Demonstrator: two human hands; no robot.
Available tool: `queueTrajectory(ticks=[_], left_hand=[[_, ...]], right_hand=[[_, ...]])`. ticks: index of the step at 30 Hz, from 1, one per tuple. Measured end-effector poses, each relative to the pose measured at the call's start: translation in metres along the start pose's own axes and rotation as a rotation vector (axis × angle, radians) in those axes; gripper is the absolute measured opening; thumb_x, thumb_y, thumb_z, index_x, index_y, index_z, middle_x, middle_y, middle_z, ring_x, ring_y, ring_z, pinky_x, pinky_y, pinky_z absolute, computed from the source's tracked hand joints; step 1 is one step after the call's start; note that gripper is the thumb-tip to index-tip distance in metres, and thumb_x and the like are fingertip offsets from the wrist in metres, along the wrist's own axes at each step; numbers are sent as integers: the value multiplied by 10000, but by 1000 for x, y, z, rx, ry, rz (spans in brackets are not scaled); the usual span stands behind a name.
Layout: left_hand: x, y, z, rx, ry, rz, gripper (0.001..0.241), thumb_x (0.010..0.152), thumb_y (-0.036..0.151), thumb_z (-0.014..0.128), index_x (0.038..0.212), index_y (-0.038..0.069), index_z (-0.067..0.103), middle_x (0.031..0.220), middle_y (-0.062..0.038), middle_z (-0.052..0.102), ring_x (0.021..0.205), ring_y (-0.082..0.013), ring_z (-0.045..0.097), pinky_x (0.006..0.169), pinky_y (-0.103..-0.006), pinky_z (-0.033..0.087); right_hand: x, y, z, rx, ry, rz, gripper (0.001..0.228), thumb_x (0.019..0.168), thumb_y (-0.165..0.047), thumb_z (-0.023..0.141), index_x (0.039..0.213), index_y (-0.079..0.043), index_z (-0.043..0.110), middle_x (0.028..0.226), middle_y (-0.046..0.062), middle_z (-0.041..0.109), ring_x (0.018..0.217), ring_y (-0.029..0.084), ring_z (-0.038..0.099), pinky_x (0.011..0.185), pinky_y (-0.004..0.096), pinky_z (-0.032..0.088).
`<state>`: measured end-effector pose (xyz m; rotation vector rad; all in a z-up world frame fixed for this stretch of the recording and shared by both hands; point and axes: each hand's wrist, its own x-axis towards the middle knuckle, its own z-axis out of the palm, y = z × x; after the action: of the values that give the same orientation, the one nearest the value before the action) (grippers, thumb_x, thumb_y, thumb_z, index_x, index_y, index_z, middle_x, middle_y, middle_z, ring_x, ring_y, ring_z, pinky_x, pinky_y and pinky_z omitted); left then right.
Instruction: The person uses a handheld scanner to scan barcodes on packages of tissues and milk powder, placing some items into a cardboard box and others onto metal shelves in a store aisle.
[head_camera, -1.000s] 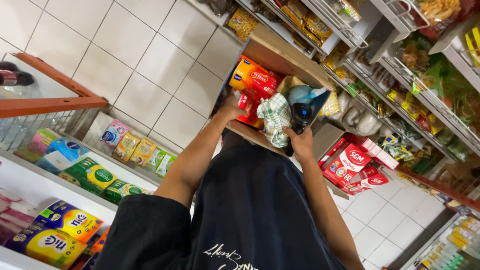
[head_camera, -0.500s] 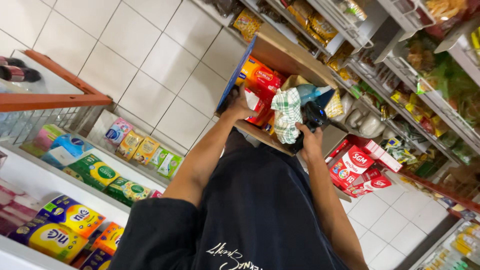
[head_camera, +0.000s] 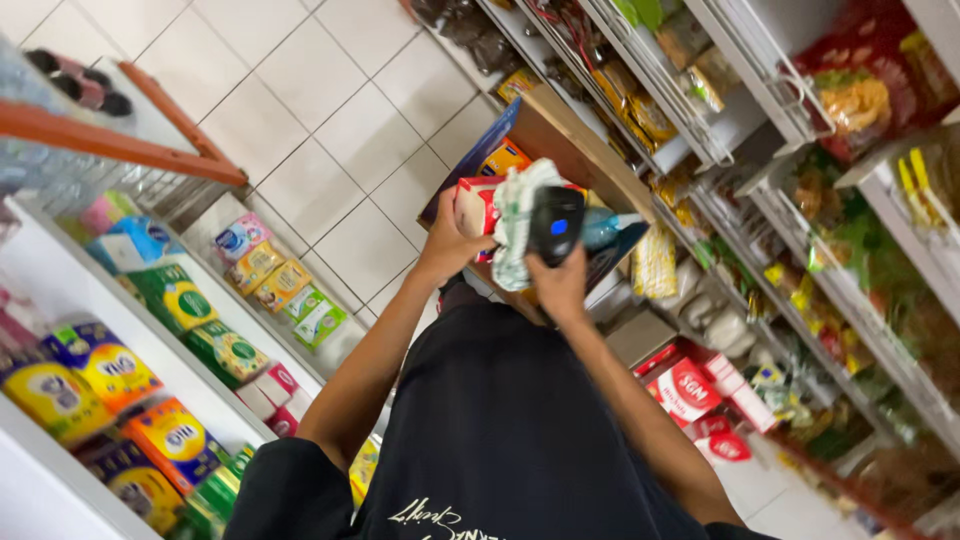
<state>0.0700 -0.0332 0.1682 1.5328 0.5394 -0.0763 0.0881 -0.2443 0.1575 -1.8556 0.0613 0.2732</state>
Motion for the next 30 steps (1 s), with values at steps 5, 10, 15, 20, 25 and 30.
queueTrajectory(ticks=[5, 10, 15, 20, 25, 30], left_hand=[[-40, 42, -1, 70, 97, 264, 1008, 612, 85, 884, 1480, 45, 373, 1376, -151, 564, 1315, -260, 546, 1110, -363, 448], [-76, 77, -17, 306, 37, 404, 942, 633, 93, 867, 1472, 78, 438, 1437, -139, 518, 1354, -316, 521, 1112, -393, 482], [-81, 75, 3, 617, 66, 633, 899, 618, 176, 933, 1419, 97, 534, 1467, -128, 499, 1390, -351, 433, 1168, -482, 415], [-89, 59, 10, 701, 130, 755, 844, 669, 212, 940, 1396, 107, 525, 1470, -145, 480, 1415, -412, 396, 1157, -487, 416], [-93, 45, 1, 280, 254, 551, 920, 677, 124, 884, 1472, 96, 422, 1440, -139, 522, 1355, -361, 518, 1129, -467, 459], [-63, 26, 16, -770, 424, 45, 842, 733, 167, 826, 1433, 125, 361, 1339, -139, 559, 1213, -311, 610, 956, -508, 555]], right_hand=[[17, 6, -20, 24, -22, -166, 486, 823, -17, 721, 1284, -16, 567, 1096, 88, 665, 958, 180, 637, 877, 333, 546], [46, 14, -51, 367, 26, 94, 384, 878, -22, 696, 1252, -25, 605, 1141, 68, 705, 986, 171, 683, 872, 320, 560], [43, -5, -53, 82, -240, 7, 371, 891, -25, 746, 1255, -2, 677, 1104, 96, 706, 940, 168, 640, 841, 330, 537], [40, -23, -54, 127, -392, -261, 473, 868, -54, 775, 1310, -8, 612, 1240, 72, 688, 1105, 161, 647, 972, 322, 521], [61, -17, -50, 374, -192, 54, 372, 934, -116, 744, 1279, -9, 655, 1202, 90, 716, 1034, 184, 683, 898, 332, 556], [59, -15, -43, 224, -119, -73, 388, 936, -74, 749, 1297, 10, 635, 1185, 102, 720, 1032, 198, 685, 922, 321, 554]])
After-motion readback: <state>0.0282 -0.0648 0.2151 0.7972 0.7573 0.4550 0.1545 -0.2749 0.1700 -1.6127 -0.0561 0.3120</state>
